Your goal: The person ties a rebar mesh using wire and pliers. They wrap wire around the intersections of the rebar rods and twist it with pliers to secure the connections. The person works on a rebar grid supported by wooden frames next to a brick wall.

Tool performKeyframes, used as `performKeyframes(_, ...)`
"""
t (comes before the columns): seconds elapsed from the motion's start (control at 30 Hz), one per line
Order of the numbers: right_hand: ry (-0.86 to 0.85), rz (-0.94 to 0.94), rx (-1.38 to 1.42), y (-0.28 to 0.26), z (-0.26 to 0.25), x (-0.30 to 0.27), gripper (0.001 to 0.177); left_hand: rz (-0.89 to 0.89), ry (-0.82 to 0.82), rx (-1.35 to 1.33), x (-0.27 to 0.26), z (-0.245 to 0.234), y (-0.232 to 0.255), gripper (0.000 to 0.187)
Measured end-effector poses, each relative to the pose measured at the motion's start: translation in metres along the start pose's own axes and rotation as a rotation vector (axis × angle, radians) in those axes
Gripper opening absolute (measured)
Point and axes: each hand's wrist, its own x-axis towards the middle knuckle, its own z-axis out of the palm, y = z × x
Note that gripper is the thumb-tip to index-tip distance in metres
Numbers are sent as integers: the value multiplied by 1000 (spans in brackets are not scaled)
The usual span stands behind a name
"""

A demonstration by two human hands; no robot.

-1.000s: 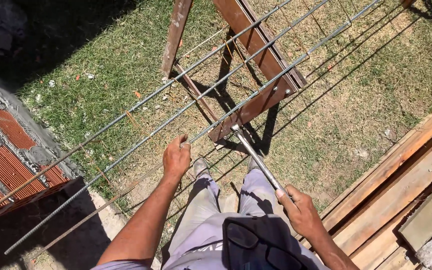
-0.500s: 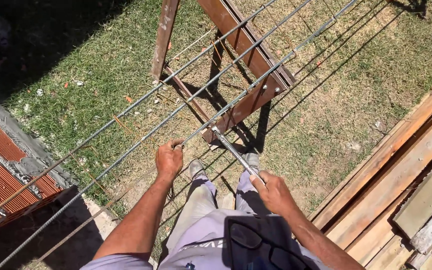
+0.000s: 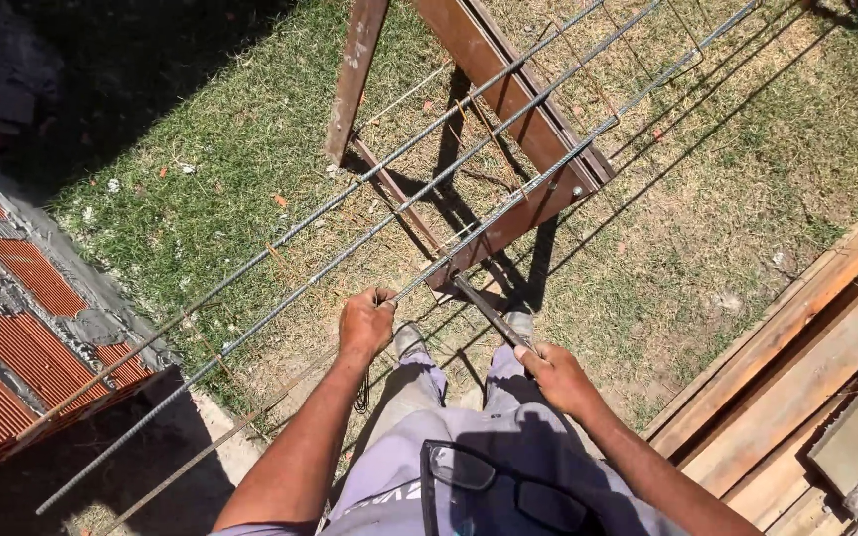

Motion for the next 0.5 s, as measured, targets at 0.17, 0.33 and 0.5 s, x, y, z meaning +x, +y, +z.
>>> performKeyframes(0.17, -21, 131, 55, -11, -40, -53, 41, -34, -137, -75, -6, -13, 12, 30)
performKeyframes(0.33, -3, 150, -223, 12, -67, -77, 44, -139, -119, 20, 25, 1, -2, 17)
performKeyframes(0.5, -206, 261, -746, -66, -87, -68, 42, -130, -129, -14, 18, -5, 4, 19)
